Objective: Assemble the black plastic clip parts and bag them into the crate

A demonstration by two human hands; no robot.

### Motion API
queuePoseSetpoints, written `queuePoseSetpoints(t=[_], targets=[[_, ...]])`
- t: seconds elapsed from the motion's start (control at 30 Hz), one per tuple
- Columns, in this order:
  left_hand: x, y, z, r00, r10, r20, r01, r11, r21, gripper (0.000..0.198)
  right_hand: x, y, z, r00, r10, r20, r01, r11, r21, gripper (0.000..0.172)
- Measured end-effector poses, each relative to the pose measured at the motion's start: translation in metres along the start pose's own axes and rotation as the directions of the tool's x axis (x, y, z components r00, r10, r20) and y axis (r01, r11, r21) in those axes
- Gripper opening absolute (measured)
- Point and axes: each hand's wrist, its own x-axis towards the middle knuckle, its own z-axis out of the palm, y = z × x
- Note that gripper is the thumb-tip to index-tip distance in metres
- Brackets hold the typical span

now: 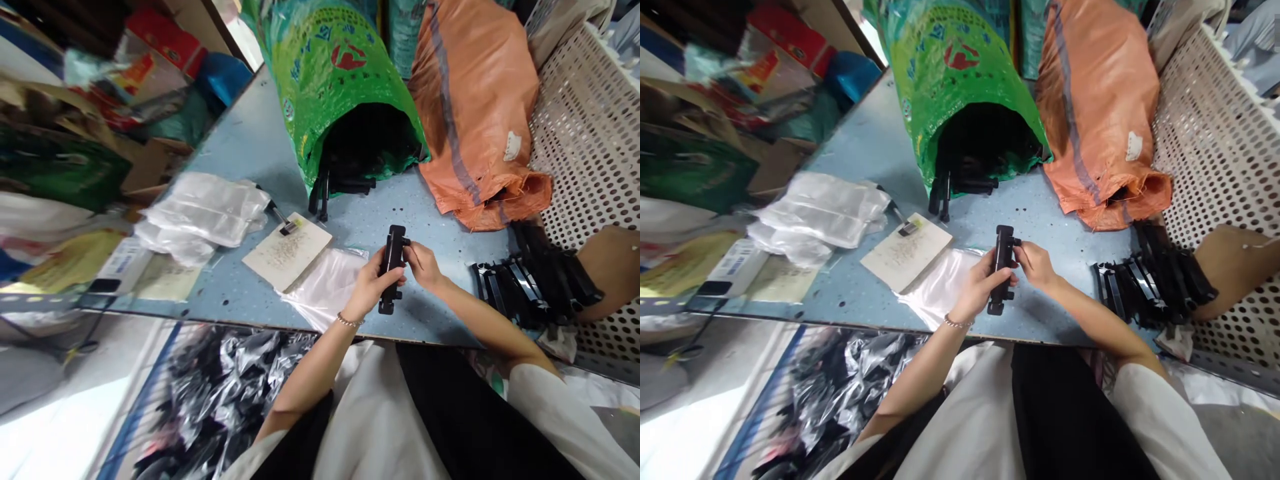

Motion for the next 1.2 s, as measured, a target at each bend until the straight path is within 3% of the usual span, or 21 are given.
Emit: queuePoseSetpoints(t=[0.07,0.17,0.27,0.37,0.47,0.57,0.63,0.7,0.77,0.83,0.9,0.97,1.03,1.07,1.13,1.2], targets=[[0.0,0.004,-0.004,1.0,-0.014,0.018,0.014,1.0,0.011,0.07,-0.005,-0.003,-0.005,1.0,-0.016,-0.018,0.015,0.999,-0.036,0.056],[-0.004,0.011,-0.008,0.997,-0.056,0.061,0.056,0.998,0.009,0.067,-0.001,-0.006,-0.025,0.991,-0.134,0.006,0.132,0.973,-0.191,0.049],[-0.007,0.015,-0.011,0.981,-0.122,0.151,0.132,0.99,-0.054,0.076,0.009,-0.011,-0.049,0.962,-0.214,0.17,0.253,0.932,-0.258,0.044],[-0.012,0.015,-0.009,0.955,-0.173,0.241,0.206,0.971,-0.12,0.084,0.015,-0.019,-0.062,0.929,-0.204,0.309,0.274,0.939,-0.205,0.044],[-0.023,0.01,-0.004,0.95,-0.166,0.263,0.194,0.978,-0.082,0.08,0.008,-0.029,-0.057,0.944,-0.118,0.308,0.134,0.99,-0.032,0.05],[-0.035,0.003,0.002,0.991,0.034,0.126,-0.05,0.991,0.124,0.086,-0.008,-0.042,-0.038,0.97,0.069,0.234,-0.13,0.957,0.26,0.06],[-0.041,-0.001,0.0,0.983,0.176,0.057,-0.185,0.943,0.278,0.09,-0.017,-0.049,-0.027,0.942,0.156,0.296,-0.267,0.884,0.384,0.065],[-0.042,0.0,-0.004,0.981,0.177,0.074,-0.191,0.942,0.275,0.089,-0.018,-0.052,-0.026,0.919,0.148,0.365,-0.29,0.881,0.375,0.066],[-0.042,0.004,-0.01,0.989,0.093,0.113,-0.109,0.983,0.145,0.086,-0.013,-0.052,-0.033,0.947,0.063,0.315,-0.143,0.96,0.239,0.059],[-0.041,0.011,-0.013,0.991,0.013,0.131,-0.015,1.0,0.016,0.089,-0.005,-0.049,-0.044,0.966,-0.136,0.219,0.149,0.988,-0.044,0.048],[-0.042,0.016,-0.013,0.99,-0.052,0.132,0.059,0.997,-0.05,0.093,0.001,-0.044,-0.052,0.902,-0.352,0.248,0.416,0.862,-0.289,0.039],[-0.045,0.017,-0.01,0.987,-0.094,0.128,0.104,0.992,-0.078,0.095,0.004,-0.04,-0.052,0.817,-0.482,0.318,0.576,0.712,-0.4,0.036],[-0.047,0.014,-0.007,0.989,-0.103,0.106,0.112,0.99,-0.082,0.096,0.003,-0.036,-0.047,0.782,-0.531,0.327,0.623,0.654,-0.429,0.037],[-0.048,0.011,-0.005,0.991,-0.099,0.088,0.106,0.991,-0.08,0.096,0.003,-0.034,-0.043,0.793,-0.525,0.309,0.609,0.673,-0.42,0.039],[-0.046,0.005,-0.005,0.994,-0.09,0.056,0.095,0.992,-0.087,0.096,0.0,-0.034,-0.036,0.858,-0.442,0.262,0.511,0.785,-0.35,0.043],[-0.041,0.001,-0.007,0.996,-0.085,0.025,0.087,0.989,-0.116,0.096,-0.005,-0.037,-0.03,0.922,-0.28,0.266,0.344,0.909,-0.236,0.047]])
